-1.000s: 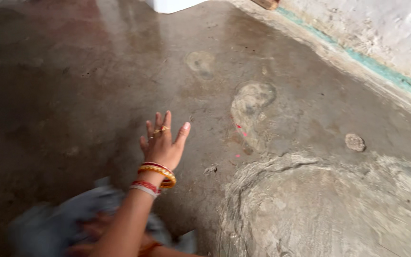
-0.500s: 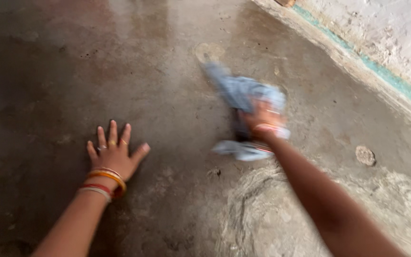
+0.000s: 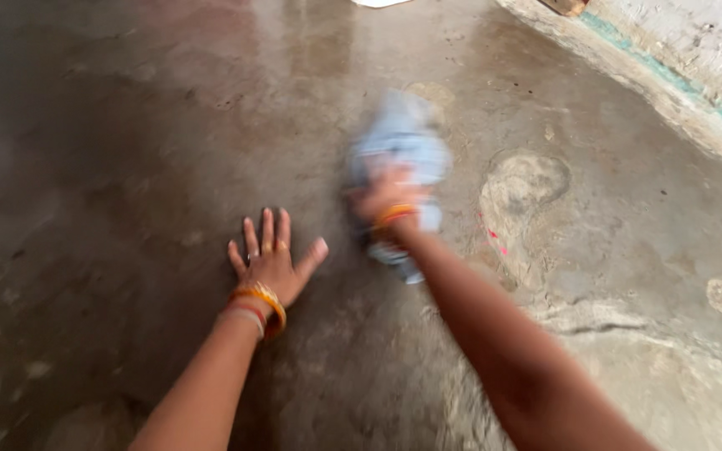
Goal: The person wipes a concrete floor using a cloth, periodically rinsing and wringing the cloth in a bucket of water.
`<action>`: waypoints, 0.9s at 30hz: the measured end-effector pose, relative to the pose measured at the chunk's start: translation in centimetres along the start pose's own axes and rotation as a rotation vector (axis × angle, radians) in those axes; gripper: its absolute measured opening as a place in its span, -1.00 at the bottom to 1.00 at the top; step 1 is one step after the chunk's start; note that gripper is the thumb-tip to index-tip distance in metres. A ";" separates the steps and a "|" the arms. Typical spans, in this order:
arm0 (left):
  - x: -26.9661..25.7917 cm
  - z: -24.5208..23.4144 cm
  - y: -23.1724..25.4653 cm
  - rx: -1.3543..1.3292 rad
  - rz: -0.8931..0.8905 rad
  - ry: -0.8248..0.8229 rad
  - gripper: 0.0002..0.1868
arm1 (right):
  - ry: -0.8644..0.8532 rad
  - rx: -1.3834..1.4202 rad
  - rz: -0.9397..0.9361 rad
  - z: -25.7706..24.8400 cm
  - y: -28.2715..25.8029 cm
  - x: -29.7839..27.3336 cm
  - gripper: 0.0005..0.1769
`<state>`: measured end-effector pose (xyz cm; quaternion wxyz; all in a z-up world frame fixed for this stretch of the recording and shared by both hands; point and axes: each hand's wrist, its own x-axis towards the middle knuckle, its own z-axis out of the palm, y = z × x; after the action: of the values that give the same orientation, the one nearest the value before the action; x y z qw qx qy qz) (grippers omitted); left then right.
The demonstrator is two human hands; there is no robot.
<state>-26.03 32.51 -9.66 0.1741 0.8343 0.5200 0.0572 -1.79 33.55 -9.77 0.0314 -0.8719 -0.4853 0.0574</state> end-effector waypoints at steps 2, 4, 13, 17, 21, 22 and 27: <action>0.5 -1.4 -0.6 -0.294 0.002 0.323 0.06 | 0.066 0.128 -0.403 1.6 -7.7 -4.3 -0.03; -0.2 -3.7 -1.3 -0.415 -0.013 0.510 0.03 | 0.067 0.160 -0.722 3.3 -13.7 -10.7 -0.05; -5.7 -10.9 -10.1 -0.194 -0.306 0.273 -0.10 | -0.103 0.221 -1.384 4.4 -24.5 -33.7 -0.15; -6.2 -10.9 -13.4 -0.123 -0.370 0.249 -0.10 | -0.062 0.102 -1.289 2.7 -27.5 -29.8 -0.18; -5.7 -9.2 -15.2 -0.126 -0.367 0.330 -0.12 | -0.031 -0.084 -0.932 1.7 -27.9 -18.3 -0.22; -5.7 -8.5 -15.7 -0.092 -0.357 0.329 -0.14 | -0.038 -0.121 -0.809 1.9 -26.4 -14.8 -0.23; -7.8 -6.6 -18.7 0.184 -0.329 0.225 -0.14 | 0.051 -0.046 -0.159 1.1 -5.8 0.0 -0.36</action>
<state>-47.24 34.62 -9.38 0.0448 0.7390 0.6682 0.0731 -6.84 36.63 -10.24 0.0282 -0.8322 -0.5534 0.0215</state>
